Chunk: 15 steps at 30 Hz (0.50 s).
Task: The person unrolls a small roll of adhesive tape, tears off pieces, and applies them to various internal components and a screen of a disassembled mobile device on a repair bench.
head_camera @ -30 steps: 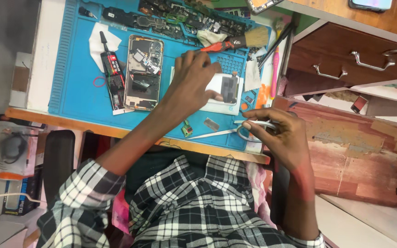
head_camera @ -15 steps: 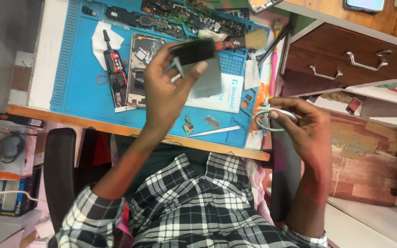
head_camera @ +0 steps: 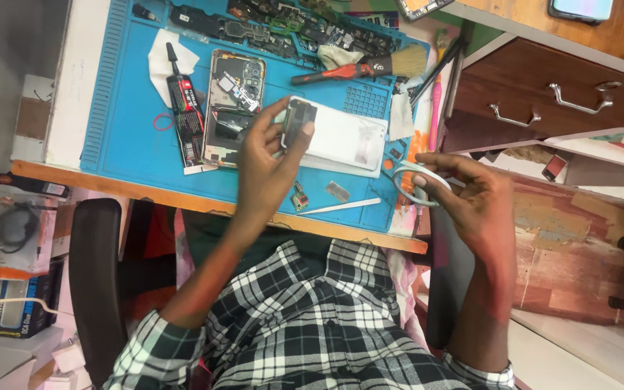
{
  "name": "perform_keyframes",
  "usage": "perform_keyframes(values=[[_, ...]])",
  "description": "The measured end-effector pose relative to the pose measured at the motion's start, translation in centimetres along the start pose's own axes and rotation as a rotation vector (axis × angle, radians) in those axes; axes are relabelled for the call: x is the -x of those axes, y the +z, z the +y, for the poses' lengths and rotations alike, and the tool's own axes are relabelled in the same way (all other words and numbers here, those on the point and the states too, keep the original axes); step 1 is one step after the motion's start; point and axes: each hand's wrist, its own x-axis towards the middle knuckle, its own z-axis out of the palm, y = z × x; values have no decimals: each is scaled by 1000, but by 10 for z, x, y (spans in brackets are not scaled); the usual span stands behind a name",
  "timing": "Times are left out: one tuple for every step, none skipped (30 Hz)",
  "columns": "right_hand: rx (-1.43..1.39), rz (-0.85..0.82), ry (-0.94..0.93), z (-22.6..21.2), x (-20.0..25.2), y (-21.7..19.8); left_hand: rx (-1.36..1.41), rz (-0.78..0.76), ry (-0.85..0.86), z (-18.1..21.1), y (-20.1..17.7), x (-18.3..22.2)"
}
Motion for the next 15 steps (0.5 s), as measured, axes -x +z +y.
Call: perform_keyframes(values=[[18,1,10,0,0,-1,-118,-15,50,3,-6,-1],[41,2,-1,0,-1,-1,-235,-29,100,7,-13,-2],[64,2,-11,0,-2,-2,-353,-44,150,11,-17,-2],[87,3,-21,1,-2,-2,-378,-49,130,14,-20,-3],[66,2,-19,2,-2,-1,-403,-51,109,17,-24,-4],[46,1,-18,2,-2,0,-428,-54,89,20,-26,-5],[25,1,-19,3,-3,1,-450,-56,103,23,-26,-7],[38,0,-18,4,-4,2,-473,-58,117,24,-26,-8],[51,1,-16,4,-3,3,-495,-63,131,26,-26,-9],[65,2,-14,4,-3,4,-469,-61,174,27,-25,-9],[66,11,-20,5,-2,4,-441,-61,216,26,-25,-8],[68,19,-27,5,0,4,-413,-61,257,26,-24,-8],[70,26,-32,6,1,4,-460,-28,278,25,-24,-8],[91,38,-9,6,1,3,-506,6,299,24,-23,-8],[112,50,15,6,1,2,-553,38,320,22,-23,-8]])
